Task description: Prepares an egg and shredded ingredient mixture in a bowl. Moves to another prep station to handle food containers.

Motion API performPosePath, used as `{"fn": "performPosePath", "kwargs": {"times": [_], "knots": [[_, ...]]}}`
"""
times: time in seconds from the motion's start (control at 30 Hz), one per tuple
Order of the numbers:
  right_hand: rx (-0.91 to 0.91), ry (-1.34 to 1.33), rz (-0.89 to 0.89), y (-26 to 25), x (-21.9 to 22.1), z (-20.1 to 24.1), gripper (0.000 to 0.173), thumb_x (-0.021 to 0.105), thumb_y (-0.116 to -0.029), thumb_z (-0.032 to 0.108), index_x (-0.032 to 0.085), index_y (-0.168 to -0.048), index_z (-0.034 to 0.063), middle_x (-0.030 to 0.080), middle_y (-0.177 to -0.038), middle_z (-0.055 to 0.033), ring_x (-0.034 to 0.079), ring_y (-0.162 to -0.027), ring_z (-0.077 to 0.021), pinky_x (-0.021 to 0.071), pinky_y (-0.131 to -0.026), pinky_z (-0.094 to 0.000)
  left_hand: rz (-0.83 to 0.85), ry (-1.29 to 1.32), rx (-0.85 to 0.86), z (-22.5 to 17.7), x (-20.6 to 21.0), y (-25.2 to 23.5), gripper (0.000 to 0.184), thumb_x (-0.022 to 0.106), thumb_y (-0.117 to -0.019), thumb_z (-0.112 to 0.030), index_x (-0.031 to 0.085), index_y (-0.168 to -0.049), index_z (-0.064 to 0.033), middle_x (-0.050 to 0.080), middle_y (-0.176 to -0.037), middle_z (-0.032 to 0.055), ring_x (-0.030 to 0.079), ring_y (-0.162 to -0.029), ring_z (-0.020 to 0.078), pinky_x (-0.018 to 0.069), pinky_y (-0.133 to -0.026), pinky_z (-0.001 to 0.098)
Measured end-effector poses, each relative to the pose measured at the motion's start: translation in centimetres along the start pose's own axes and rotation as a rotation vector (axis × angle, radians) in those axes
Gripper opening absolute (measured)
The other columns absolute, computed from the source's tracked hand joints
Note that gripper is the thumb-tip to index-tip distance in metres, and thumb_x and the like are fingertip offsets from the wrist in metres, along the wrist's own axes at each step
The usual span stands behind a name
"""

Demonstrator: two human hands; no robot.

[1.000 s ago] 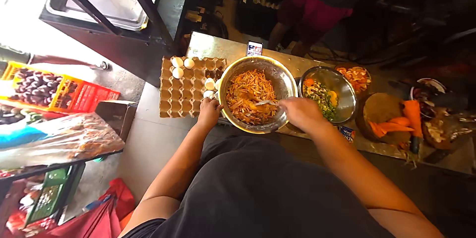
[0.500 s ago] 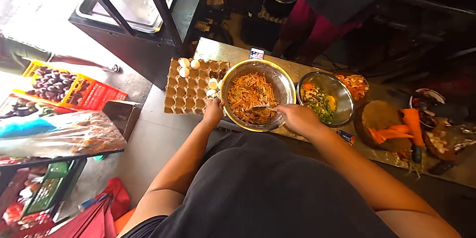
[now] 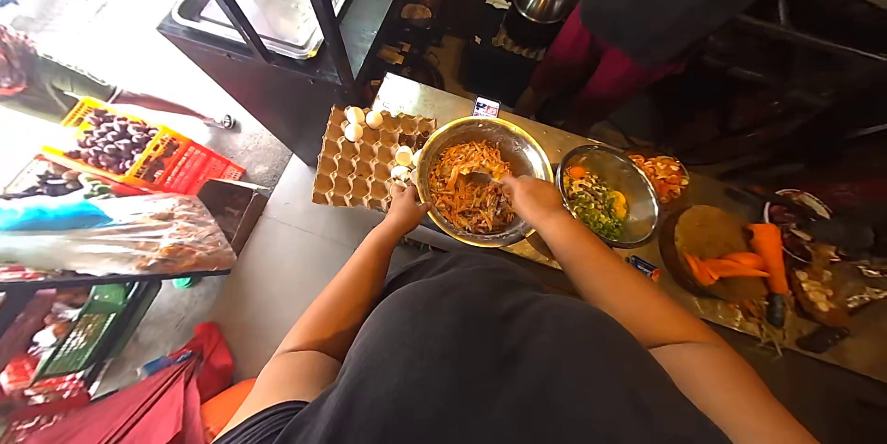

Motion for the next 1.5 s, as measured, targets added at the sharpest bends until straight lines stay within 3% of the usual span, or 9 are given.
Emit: {"fn": "performPosePath", "kwargs": {"times": [0.1, 0.23, 0.4, 0.57, 0.73, 0.87, 1.07, 1.3, 1.5], "knots": [[0.042, 0.014, -0.024, -0.3, -2.7, -1.8, 0.032, 0.044, -0.1110, 0.021, 0.067, -0.133, 0.0190, 0.072, -0.118, -0.0222, 0.069, -0.111, -0.0466, 0.0536, -0.086, -0.0686, 0.001, 0.025, 0.006, 0.3, 0.2, 0.0, 0.042, 0.070, -0.0975, -0.030, 0.061, -0.124, 0.0016, 0.046, -0.139, 0.0322, 0.056, -0.120, 0.0433, 0.0503, -0.098, 0.0556], [0.163, 0.083, -0.054, -0.3, -7.2, -2.5, 0.032, 0.046, -0.1085, 0.015, 0.066, -0.134, 0.0165, 0.070, -0.117, -0.0266, 0.067, -0.110, -0.0501, 0.0528, -0.082, -0.0698, 0.018, 0.064, 0.019, 0.7, 0.3, -0.1, 0.043, 0.069, -0.0988, -0.030, 0.059, -0.127, 0.0013, 0.050, -0.133, 0.0320, 0.060, -0.112, 0.0428, 0.0526, -0.093, 0.0557], [0.165, 0.197, 0.135, -4.1, -1.6, -3.0, 0.038, 0.053, -0.1010, 0.005, 0.061, -0.138, 0.0068, 0.068, -0.123, -0.0289, 0.066, -0.113, -0.0510, 0.0524, -0.087, -0.0705, 0.046, 0.102, 0.011, 1.1, 0.5, -0.5, 0.048, 0.070, -0.0986, -0.032, 0.057, -0.133, -0.0010, 0.052, -0.133, 0.0318, 0.060, -0.114, 0.0437, 0.0526, -0.094, 0.0566], [0.038, 0.100, 0.184, -4.2, 0.6, -2.0, 0.033, 0.048, -0.1081, 0.018, 0.064, -0.137, 0.0126, 0.069, -0.126, -0.0242, 0.065, -0.120, -0.0465, 0.0499, -0.097, -0.0689, -0.026, 0.169, 0.042, 1.6, 0.7, -0.3, 0.046, 0.071, -0.0978, -0.030, 0.059, -0.132, -0.0017, 0.054, -0.131, 0.0309, 0.059, -0.115, 0.0433, 0.0517, -0.095, 0.0556], [-0.063, -0.013, 0.204, -2.6, 2.3, -2.0, 0.030, 0.048, -0.1098, 0.023, 0.069, -0.129, 0.0137, 0.072, -0.118, -0.0208, 0.068, -0.114, -0.0421, 0.0512, -0.095, -0.0671, -0.037, 0.199, 0.016, 1.6, 0.7, 0.0, 0.045, 0.071, -0.0976, -0.029, 0.059, -0.132, -0.0030, 0.050, -0.135, 0.0318, 0.059, -0.116, 0.0425, 0.0525, -0.095, 0.0543], [-0.168, -0.070, 0.160, -0.4, -2.2, -1.0, 0.028, 0.050, -0.1101, 0.025, 0.072, -0.124, 0.0152, 0.074, -0.110, -0.0179, 0.070, -0.107, -0.0402, 0.0512, -0.093, -0.0673, -0.007, 0.222, -0.020, 1.7, 0.7, 0.1, 0.045, 0.071, -0.0980, -0.030, 0.058, -0.133, -0.0044, 0.047, -0.136, 0.0326, 0.063, -0.107, 0.0403, 0.0562, -0.089, 0.0506], [-0.252, 0.328, -0.088, -1.8, -10.4, 3.6, 0.026, 0.049, -0.1095, 0.018, 0.071, -0.122, 0.0122, 0.073, -0.105, -0.0237, 0.071, -0.101, -0.0475, 0.0545, -0.080, -0.0670, 0.004, 0.195, -0.020, 1.0, 0.3, 1.0, 0.046, 0.069, -0.0991, -0.028, 0.057, -0.135, -0.0035, 0.050, -0.135, 0.0317, 0.062, -0.108, 0.0410, 0.0546, -0.090, 0.0517], [-0.195, 0.302, 0.119, -10.0, -3.0, 4.0, 0.035, 0.045, -0.1094, 0.014, 0.062, -0.140, 0.0132, 0.068, -0.129, -0.0244, 0.064, -0.121, -0.0470, 0.0502, -0.097, -0.0686, 0.030, 0.255, -0.022, 1.2, 0.7, 0.6, 0.044, 0.067, -0.1006, -0.026, 0.055, -0.135, -0.0018, 0.056, -0.127, 0.0279, 0.064, -0.104, 0.0378, 0.0553, -0.089, 0.0517], [-0.423, 0.341, 0.219, -7.3, -2.6, 3.6, 0.030, 0.046, -0.1110, 0.024, 0.068, -0.130, 0.0166, 0.073, -0.117, -0.0204, 0.068, -0.114, -0.0435, 0.0516, -0.096, -0.0655, 0.081, 0.470, -0.041, 1.7, 2.2, 0.0, 0.039, 0.065, -0.1019, -0.020, 0.052, -0.133, -0.0002, 0.065, -0.113, 0.0198, 0.069, -0.093, 0.0300, 0.0589, -0.081, 0.0489]]}}
Point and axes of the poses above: each hand's wrist, its own y-axis away from the middle knuckle, its own x-axis out of the palm, z = x × y, the point moved 9 cm from there along -y, towards the middle knuckle
